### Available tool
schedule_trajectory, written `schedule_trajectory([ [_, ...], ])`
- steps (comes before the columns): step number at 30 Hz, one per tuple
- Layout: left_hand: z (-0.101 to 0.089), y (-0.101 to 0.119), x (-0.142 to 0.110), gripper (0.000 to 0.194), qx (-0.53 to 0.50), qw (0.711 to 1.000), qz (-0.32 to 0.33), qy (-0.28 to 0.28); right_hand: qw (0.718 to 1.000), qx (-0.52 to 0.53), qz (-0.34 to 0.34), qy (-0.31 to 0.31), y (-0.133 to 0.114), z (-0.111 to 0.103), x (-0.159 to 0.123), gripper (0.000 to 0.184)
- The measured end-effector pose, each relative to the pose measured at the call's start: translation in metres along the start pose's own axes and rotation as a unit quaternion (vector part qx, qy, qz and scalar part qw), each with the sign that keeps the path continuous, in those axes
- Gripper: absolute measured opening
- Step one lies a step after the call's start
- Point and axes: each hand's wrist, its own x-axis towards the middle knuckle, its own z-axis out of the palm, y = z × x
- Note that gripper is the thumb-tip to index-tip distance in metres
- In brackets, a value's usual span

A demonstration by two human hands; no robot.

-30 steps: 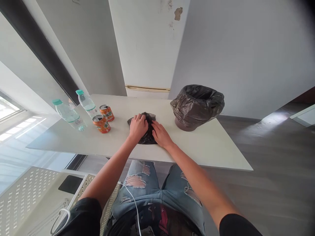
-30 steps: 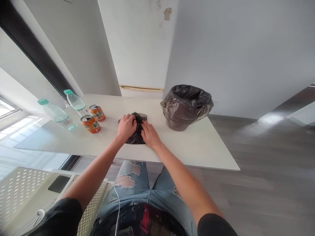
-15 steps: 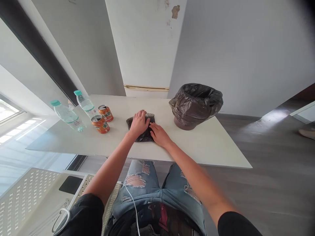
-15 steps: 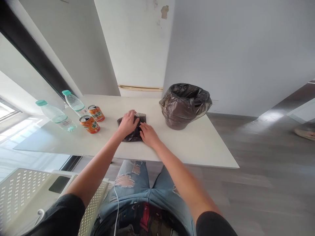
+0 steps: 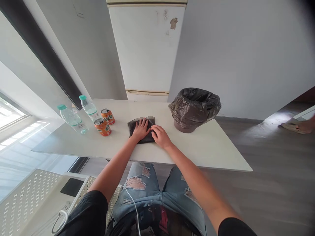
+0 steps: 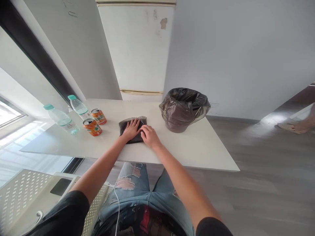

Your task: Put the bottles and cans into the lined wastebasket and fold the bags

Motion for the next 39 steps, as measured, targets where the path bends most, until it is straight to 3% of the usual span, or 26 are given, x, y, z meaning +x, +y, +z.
schedule_trajectory([
  [4,-0.033,0.003,-0.014,0.058,-0.039,0.980,0.019,0.196,0.997,-0.020,0.025,0.069,0.001,-0.007,0.000,0.024],
  [6,-0.050,0.000,-0.032,0.042,-0.080,0.965,0.033,0.249,0.997,-0.012,0.021,0.075,0.003,-0.010,0.000,0.021],
  [7,-0.056,-0.003,-0.043,0.034,-0.094,0.965,0.043,0.242,0.998,-0.002,0.006,0.065,0.004,-0.011,-0.001,0.020],
  [10,-0.059,-0.019,-0.085,0.020,-0.095,0.982,0.075,0.147,0.996,0.028,-0.081,-0.016,0.005,-0.015,-0.003,0.024],
  [12,-0.053,-0.034,-0.110,0.021,-0.087,0.989,0.079,0.091,0.987,0.028,-0.137,-0.077,0.006,-0.016,-0.003,0.033],
  [15,-0.041,-0.051,-0.131,0.022,-0.097,0.991,0.071,0.055,0.978,0.006,-0.168,-0.122,0.007,-0.013,-0.003,0.038],
  [21,-0.033,-0.045,-0.125,0.027,-0.096,0.990,0.057,0.086,0.982,-0.026,-0.136,-0.132,0.007,-0.008,-0.004,0.033],
  [25,-0.040,-0.031,-0.131,0.033,-0.165,0.979,0.043,0.111,0.985,0.041,-0.140,-0.093,0.003,-0.016,-0.006,0.020],
  [29,-0.043,-0.032,-0.142,0.036,-0.216,0.968,0.015,0.128,0.981,0.178,-0.075,-0.033,-0.001,-0.025,-0.007,0.023],
  [32,-0.037,-0.038,-0.139,0.039,-0.232,0.963,0.031,0.136,0.974,0.223,-0.002,-0.034,-0.003,-0.028,-0.007,0.029],
  [35,-0.028,-0.043,-0.130,0.026,-0.296,0.945,-0.005,0.141,0.960,0.272,-0.008,-0.061,-0.003,-0.031,-0.007,0.037],
  [37,-0.024,-0.045,-0.127,0.031,-0.323,0.935,-0.051,0.138,0.960,0.270,-0.016,-0.069,-0.001,-0.032,-0.006,0.047],
  [39,-0.022,-0.045,-0.125,0.035,-0.336,0.929,-0.078,0.138,0.965,0.250,-0.002,-0.073,0.002,-0.032,-0.005,0.042],
])
